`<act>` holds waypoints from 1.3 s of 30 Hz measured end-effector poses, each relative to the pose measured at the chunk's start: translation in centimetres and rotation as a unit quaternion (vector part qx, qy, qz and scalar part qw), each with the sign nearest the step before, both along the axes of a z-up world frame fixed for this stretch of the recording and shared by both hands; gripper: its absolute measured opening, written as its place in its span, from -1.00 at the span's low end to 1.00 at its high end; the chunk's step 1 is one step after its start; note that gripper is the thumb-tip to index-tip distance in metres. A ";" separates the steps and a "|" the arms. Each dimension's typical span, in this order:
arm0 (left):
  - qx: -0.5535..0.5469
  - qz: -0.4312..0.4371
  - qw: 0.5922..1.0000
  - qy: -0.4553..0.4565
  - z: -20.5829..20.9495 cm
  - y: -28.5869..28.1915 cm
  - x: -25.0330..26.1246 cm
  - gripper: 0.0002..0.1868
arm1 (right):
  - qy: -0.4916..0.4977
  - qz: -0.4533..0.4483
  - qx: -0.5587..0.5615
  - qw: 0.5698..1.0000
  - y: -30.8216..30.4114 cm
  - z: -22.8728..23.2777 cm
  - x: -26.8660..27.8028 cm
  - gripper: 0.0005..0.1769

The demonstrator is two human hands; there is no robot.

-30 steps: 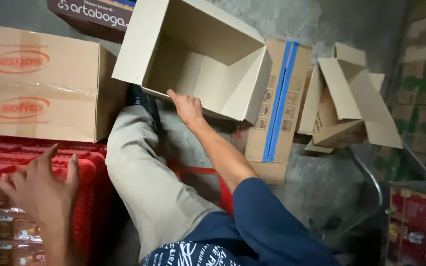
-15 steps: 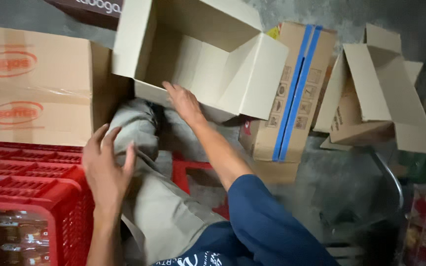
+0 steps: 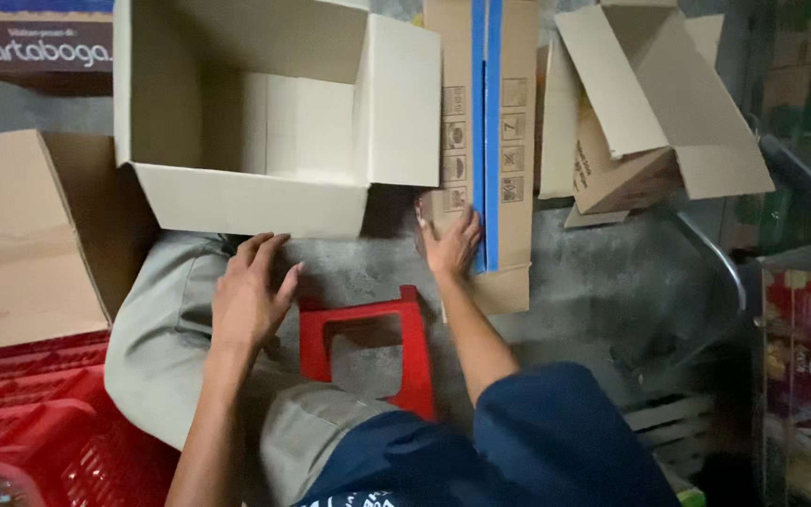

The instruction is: The person assembles a cardboard box and packs multiple individually wrapped snack packages from a red basket into the box. They arrange the items in rows, close the box flaps, and tape the box shut before moving it aside.

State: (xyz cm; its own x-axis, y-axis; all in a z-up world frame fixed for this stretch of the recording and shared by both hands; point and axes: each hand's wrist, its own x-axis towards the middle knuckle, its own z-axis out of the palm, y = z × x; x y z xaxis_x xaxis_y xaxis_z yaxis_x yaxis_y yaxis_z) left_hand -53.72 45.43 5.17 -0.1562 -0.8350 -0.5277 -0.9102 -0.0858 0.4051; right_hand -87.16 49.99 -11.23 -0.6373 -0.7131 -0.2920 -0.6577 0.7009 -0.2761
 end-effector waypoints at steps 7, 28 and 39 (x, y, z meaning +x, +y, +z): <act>0.075 -0.039 0.995 -0.048 -2.5 0.9 -0.9 -0.41 | -0.068 -0.005 0.143 0.987 -1.5 -0.6 -1.7 0.78; 0.159 0.132 0.975 0.079 -4.6 4.0 4.1 -0.33 | -0.038 -0.039 -0.027 0.998 1.0 0.4 -3.1 -0.11; 0.113 0.176 0.968 0.140 -3.9 5.1 3.3 -0.47 | -0.002 -0.004 -0.148 0.989 -0.5 9.7 -4.1 -0.37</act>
State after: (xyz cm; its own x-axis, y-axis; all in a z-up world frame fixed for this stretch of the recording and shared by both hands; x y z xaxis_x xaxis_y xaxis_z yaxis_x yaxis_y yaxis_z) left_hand -50.43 50.51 1.24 -0.0464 -0.7312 -0.6805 -0.6651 -0.4857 0.5673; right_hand -91.23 49.50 -1.52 -0.6424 -0.7627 -0.0745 -0.6509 0.5944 -0.4723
